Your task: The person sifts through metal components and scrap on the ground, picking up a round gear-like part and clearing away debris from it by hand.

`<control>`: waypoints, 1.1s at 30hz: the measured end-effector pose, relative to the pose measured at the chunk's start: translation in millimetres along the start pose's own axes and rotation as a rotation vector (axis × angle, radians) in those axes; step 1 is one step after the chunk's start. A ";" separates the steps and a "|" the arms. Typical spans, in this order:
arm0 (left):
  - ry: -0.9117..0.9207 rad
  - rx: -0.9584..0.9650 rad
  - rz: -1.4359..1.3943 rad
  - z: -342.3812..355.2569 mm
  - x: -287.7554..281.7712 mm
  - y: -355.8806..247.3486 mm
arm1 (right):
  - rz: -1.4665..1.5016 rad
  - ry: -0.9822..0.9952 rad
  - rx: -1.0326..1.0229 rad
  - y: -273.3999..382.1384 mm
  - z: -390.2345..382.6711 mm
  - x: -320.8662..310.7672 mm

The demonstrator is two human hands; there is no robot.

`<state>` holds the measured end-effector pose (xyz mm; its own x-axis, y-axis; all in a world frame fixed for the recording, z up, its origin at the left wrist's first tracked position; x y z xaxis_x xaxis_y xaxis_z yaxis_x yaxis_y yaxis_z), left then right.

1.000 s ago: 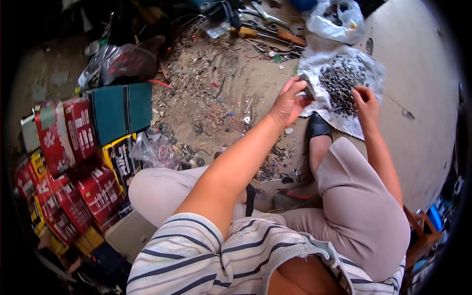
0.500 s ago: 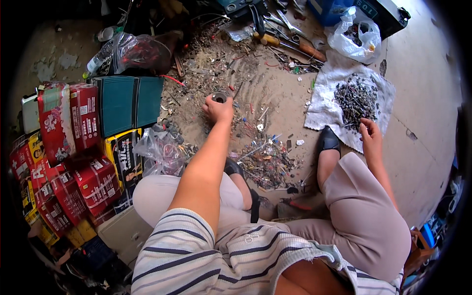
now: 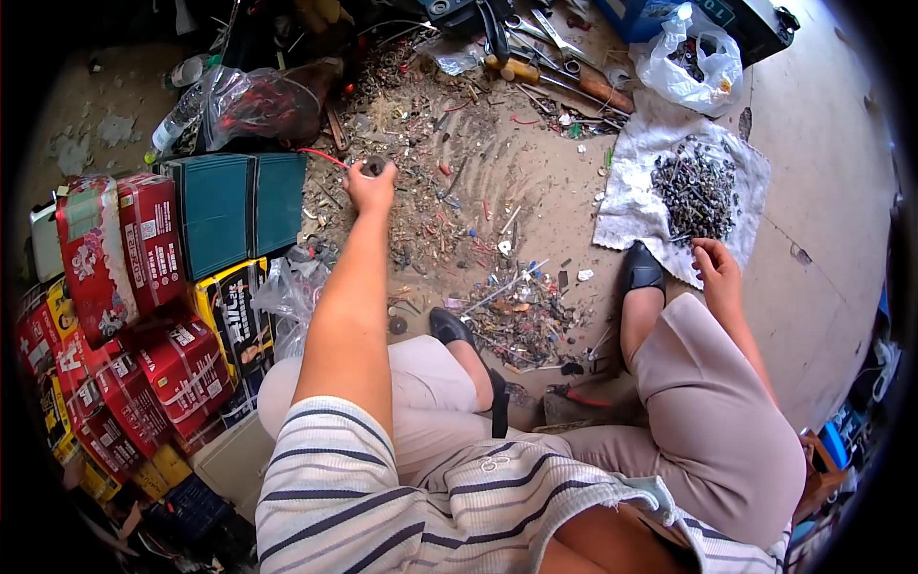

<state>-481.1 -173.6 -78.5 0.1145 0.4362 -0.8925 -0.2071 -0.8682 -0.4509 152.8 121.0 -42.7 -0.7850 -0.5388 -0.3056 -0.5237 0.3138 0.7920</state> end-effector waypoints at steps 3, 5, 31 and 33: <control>-0.057 -0.005 0.080 5.6 2.8 -17.7 | 0.000 -0.003 0.012 -10.5 1.2 -6.2; 0.072 -0.022 0.171 2.5 11.8 -21.5 | -0.010 0.006 0.015 -6.6 -0.1 -1.9; 0.010 0.190 0.102 -24.4 -2.2 -48.7 | 0.033 0.074 0.047 -35.1 -2.9 11.0; 0.109 0.263 0.190 -22.8 4.3 -56.6 | -0.007 0.098 0.068 -28.9 -6.4 16.7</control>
<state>-446.7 -127.9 -56.6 0.1497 0.2326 -0.9610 -0.4765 -0.8347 -0.2763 156.9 97.9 -67.3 -0.7465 -0.6144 -0.2553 -0.5533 0.3603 0.7510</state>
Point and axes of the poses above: each hand's wrist, its own z-axis towards the middle knuckle, its own x-axis out of the palm, y = z × x, the point moved 10 cm from there along z, towards the middle knuckle, and after that the axes turned 3 degrees about z, right-handed, at the moved point
